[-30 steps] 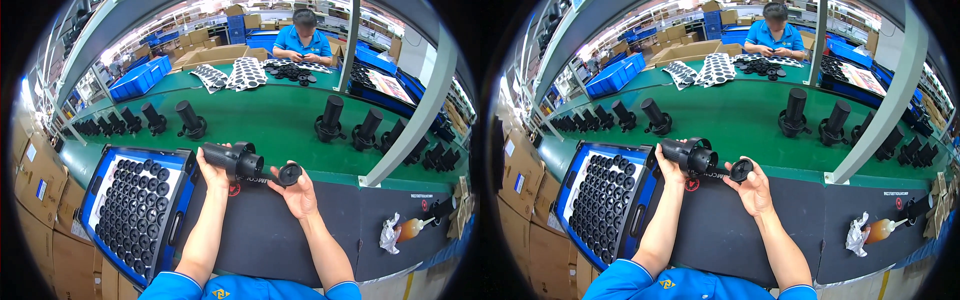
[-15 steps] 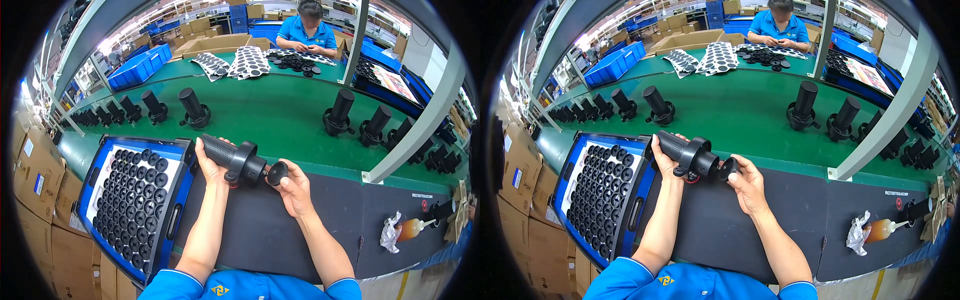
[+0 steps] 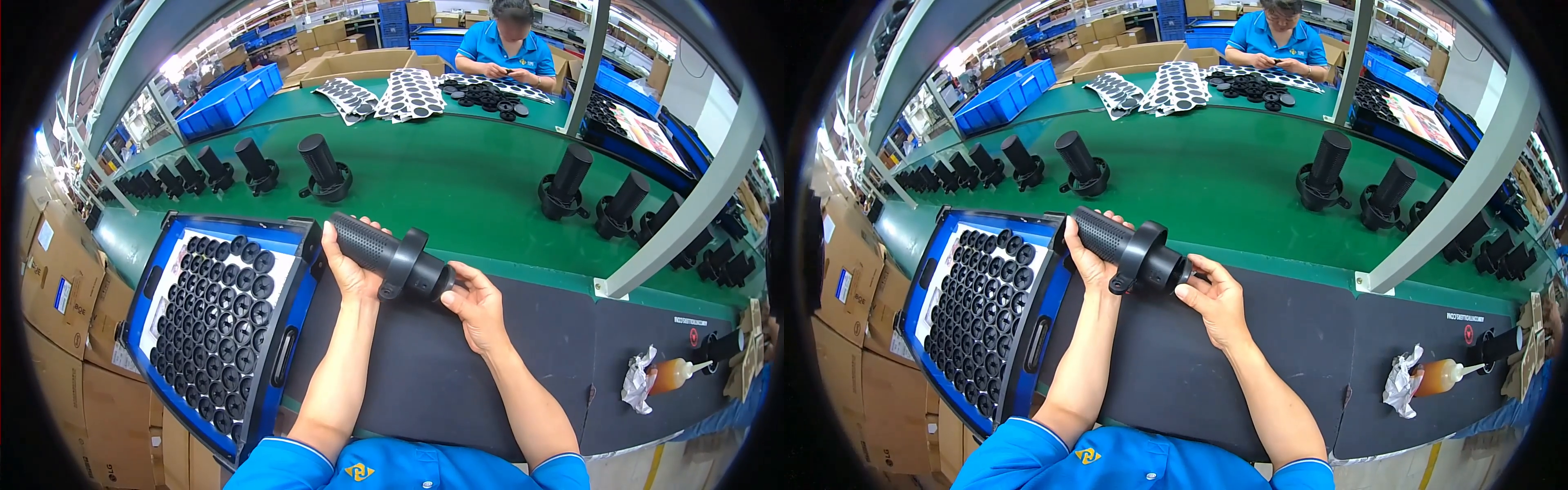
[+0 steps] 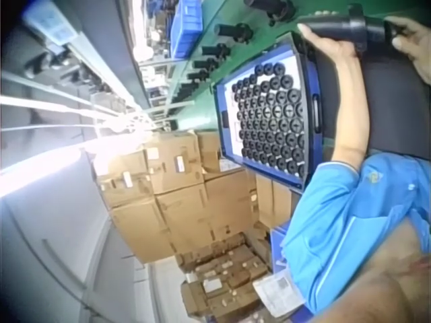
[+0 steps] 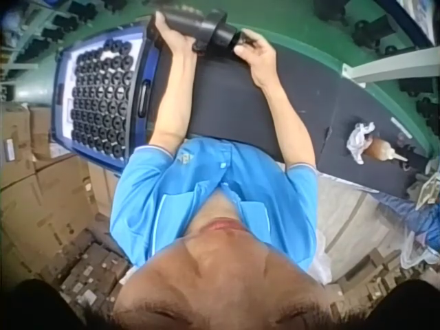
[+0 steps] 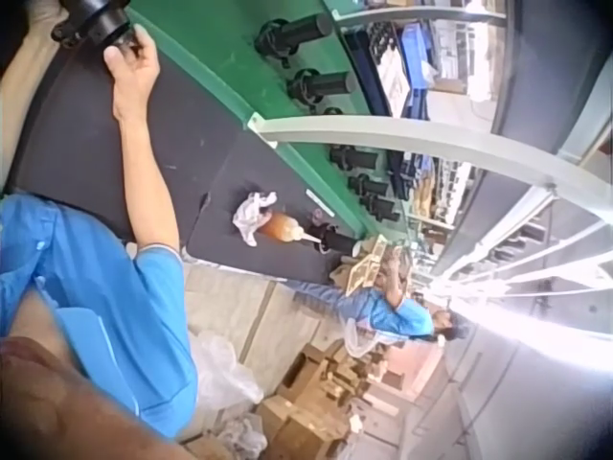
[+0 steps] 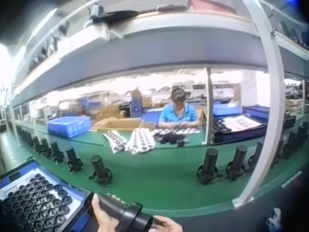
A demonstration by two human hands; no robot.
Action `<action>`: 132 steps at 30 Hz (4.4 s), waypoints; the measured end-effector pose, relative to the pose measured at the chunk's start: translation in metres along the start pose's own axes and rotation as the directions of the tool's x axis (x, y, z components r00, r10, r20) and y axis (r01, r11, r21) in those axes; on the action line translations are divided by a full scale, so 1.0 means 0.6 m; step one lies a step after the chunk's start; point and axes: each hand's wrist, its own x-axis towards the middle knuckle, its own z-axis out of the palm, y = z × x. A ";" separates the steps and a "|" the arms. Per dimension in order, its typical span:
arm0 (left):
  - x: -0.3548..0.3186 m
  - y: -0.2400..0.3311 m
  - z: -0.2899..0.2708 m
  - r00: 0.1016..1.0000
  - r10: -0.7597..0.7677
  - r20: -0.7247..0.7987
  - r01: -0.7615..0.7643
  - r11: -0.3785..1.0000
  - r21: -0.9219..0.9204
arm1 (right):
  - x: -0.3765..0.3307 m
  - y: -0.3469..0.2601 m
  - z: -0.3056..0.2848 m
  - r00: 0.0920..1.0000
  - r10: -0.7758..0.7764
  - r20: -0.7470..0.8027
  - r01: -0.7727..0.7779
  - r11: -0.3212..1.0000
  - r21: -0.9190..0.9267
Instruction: The person assembles plastic components by hand, attaching plastic caps to plastic housings and placing black discs into a component tray.
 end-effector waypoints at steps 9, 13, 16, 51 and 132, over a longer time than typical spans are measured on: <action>-0.015 -0.011 0.016 0.991 0.100 0.089 -0.111 0.986 0.128 | 0.004 0.008 -0.010 0.997 0.058 -0.058 -0.058 0.998 -0.010; -0.024 -0.013 0.028 0.989 0.083 0.123 -0.112 0.962 0.251 | 0.010 -0.001 -0.023 0.989 0.142 -0.044 -0.137 0.986 0.095; -0.024 -0.001 0.050 0.974 0.063 0.216 -0.164 0.856 0.490 | 0.019 -0.016 -0.041 0.984 0.165 -0.074 -0.158 0.984 0.083; 0.174 -0.031 0.198 0.571 -0.505 0.647 -0.802 -0.174 0.572 | 0.046 -0.057 -0.133 0.981 -0.041 -0.189 0.065 0.991 0.118; 0.034 0.000 -0.003 0.958 -0.285 0.001 0.283 0.950 0.131 | 0.021 -0.014 -0.032 0.998 -0.006 0.055 -0.016 0.924 0.382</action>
